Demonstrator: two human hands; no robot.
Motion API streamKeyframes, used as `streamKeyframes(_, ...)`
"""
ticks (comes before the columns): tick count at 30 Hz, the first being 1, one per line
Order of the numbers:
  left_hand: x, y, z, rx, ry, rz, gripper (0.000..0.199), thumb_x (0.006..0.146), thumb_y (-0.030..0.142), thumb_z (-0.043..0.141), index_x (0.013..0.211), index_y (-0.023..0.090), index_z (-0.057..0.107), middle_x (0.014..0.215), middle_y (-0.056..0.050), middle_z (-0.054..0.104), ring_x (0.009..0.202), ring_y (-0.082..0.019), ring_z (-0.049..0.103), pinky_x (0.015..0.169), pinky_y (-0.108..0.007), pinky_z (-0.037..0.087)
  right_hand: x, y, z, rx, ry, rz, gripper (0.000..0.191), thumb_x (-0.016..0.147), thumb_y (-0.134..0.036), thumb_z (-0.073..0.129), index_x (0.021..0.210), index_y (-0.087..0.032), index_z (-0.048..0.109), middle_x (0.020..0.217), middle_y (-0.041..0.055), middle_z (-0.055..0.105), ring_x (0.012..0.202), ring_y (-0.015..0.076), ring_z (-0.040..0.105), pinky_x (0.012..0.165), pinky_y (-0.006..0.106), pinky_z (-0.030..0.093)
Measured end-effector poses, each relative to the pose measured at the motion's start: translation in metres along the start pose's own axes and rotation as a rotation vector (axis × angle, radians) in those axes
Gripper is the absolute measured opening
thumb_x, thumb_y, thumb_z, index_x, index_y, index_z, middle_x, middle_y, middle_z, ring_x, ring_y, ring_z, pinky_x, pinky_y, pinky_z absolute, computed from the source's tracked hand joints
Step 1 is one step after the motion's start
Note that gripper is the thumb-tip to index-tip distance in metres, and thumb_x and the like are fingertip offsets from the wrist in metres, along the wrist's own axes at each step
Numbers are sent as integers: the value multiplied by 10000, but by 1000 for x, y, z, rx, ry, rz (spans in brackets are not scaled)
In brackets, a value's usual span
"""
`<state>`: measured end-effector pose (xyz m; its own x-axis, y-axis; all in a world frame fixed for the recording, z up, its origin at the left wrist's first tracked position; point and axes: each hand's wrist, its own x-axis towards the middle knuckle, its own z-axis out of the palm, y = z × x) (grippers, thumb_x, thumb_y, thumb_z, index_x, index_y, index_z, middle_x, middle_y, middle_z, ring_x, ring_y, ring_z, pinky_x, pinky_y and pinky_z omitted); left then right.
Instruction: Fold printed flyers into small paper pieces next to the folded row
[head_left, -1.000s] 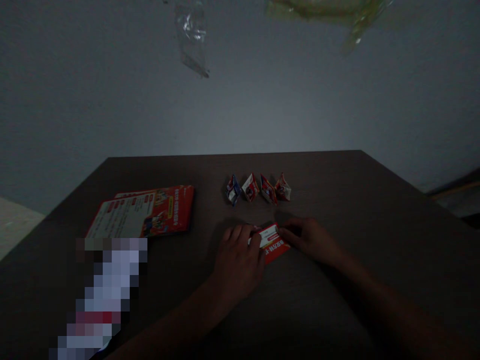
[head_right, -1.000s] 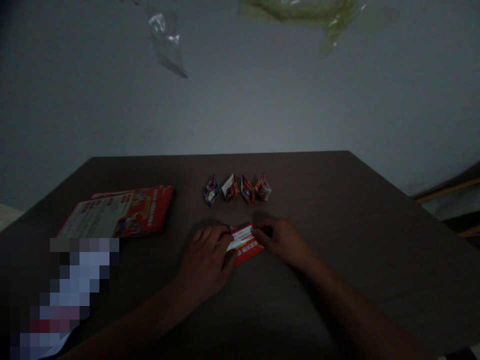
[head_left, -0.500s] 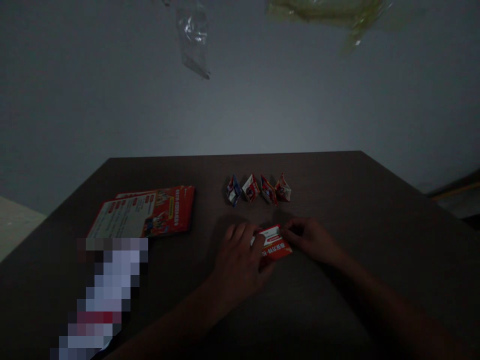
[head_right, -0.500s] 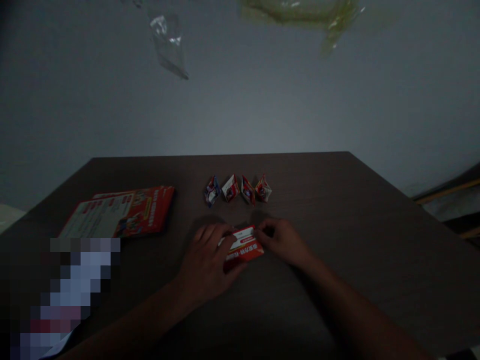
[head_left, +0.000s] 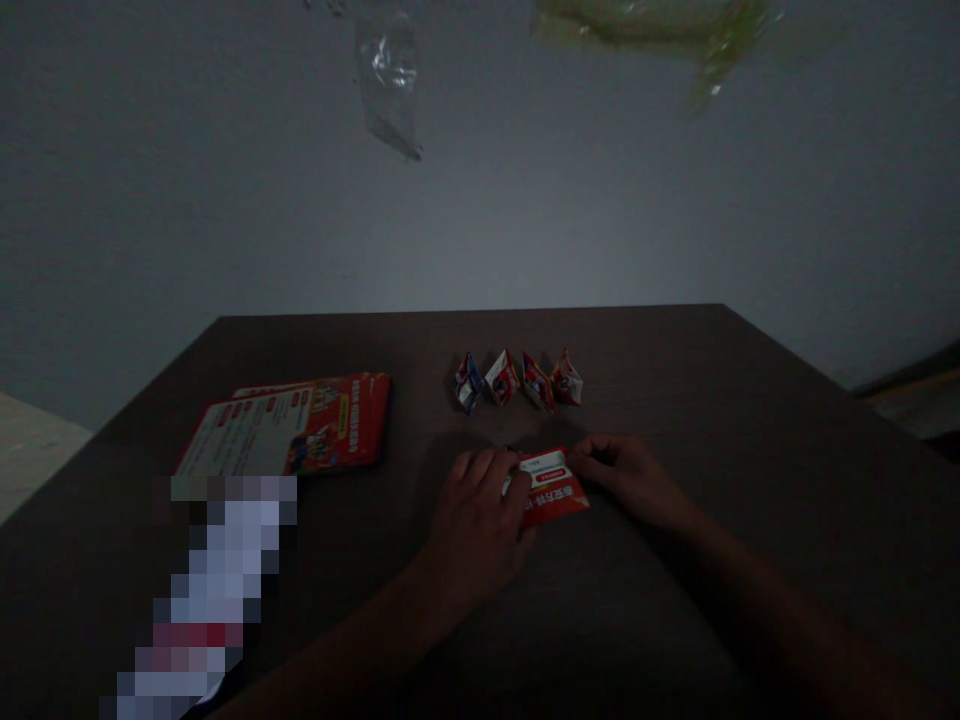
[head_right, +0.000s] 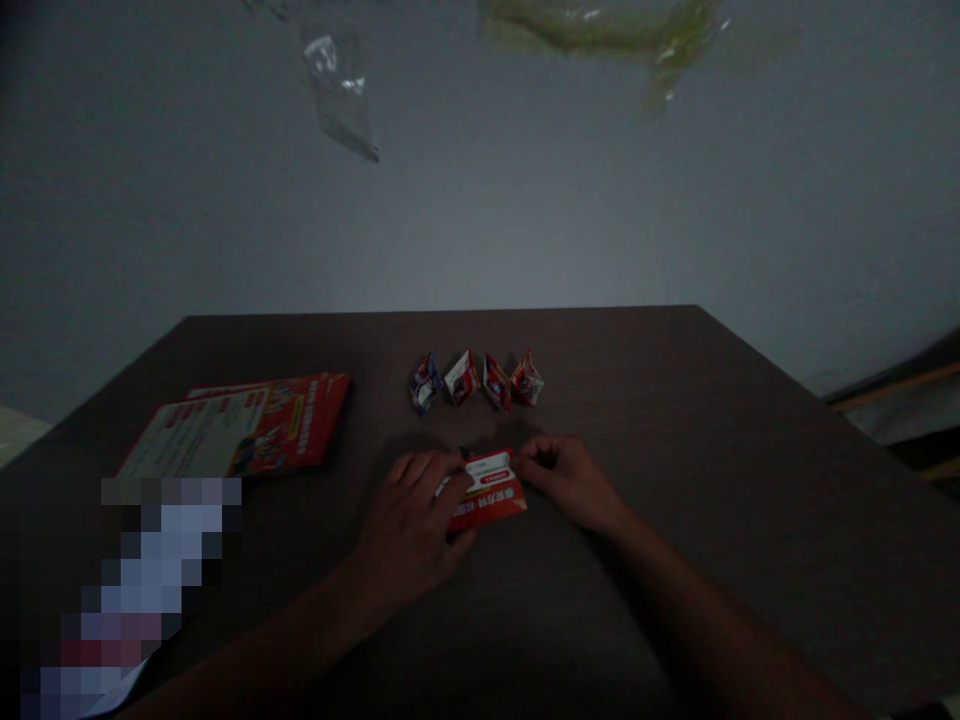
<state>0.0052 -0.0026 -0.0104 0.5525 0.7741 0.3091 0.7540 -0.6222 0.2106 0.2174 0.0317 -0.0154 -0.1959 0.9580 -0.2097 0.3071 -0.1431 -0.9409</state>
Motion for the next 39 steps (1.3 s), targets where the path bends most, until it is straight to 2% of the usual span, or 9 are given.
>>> streamKeyframes(5, 0, 0, -1, 32, -6, -10, 346, 725, 264, 635, 1044, 155, 555, 1182, -113, 542, 1041, -285, 484, 887, -448, 379, -1, -1, 0, 14, 13, 33, 241, 726, -378, 641, 668, -148, 596, 616, -13, 554, 547, 100, 463, 521, 231, 354)
streamKeyframes(14, 1, -2, 1, 44, 6, -5, 271, 740, 179, 576, 1009, 153, 566, 1084, -106, 578, 986, -269, 501, 842, -445, 404, -1, 2, -1, 43, -18, -6, 288, 750, -403, 622, 631, -150, 552, 574, -30, 485, 519, 82, 406, 483, 212, 313)
streamKeyframes(26, 2, -5, 2, 99, 27, 5, 145, 796, 128, 517, 920, 169, 581, 959, -63, 614, 862, -227, 539, 733, -391, 423, 1, 3, -2, 51, -16, 27, 264, 734, -387, 649, 652, -151, 565, 566, -40, 492, 490, 70, 395, 463, 204, 289)
streamKeyframes(33, 2, -10, 4, 54, 89, -1, 152, 801, 128, 518, 932, 174, 582, 933, -59, 628, 843, -213, 556, 731, -377, 413, 2, 8, -1, 63, 35, -6, 368, 824, -492, 522, 671, -160, 562, 548, -36, 488, 464, 77, 396, 448, 212, 272)
streamKeyframes(36, 2, -10, 4, 26, 126, 8, 157, 821, 128, 496, 941, 176, 585, 923, -61, 638, 833, -208, 566, 725, -371, 410, 3, 10, 1, 60, 44, -22, 302, 823, -453, 535, 767, -161, 593, 603, -19, 549, 496, 91, 462, 463, 211, 332)
streamKeyframes(39, 2, -10, 4, -12, 178, 28, 156, 839, 131, 479, 944, 169, 588, 930, -59, 646, 841, -202, 575, 733, -366, 412, 2, 10, 2, 5, 30, -120, 202, 759, -342, 629, 858, -169, 600, 774, 19, 636, 708, 153, 596, 642, 264, 469)
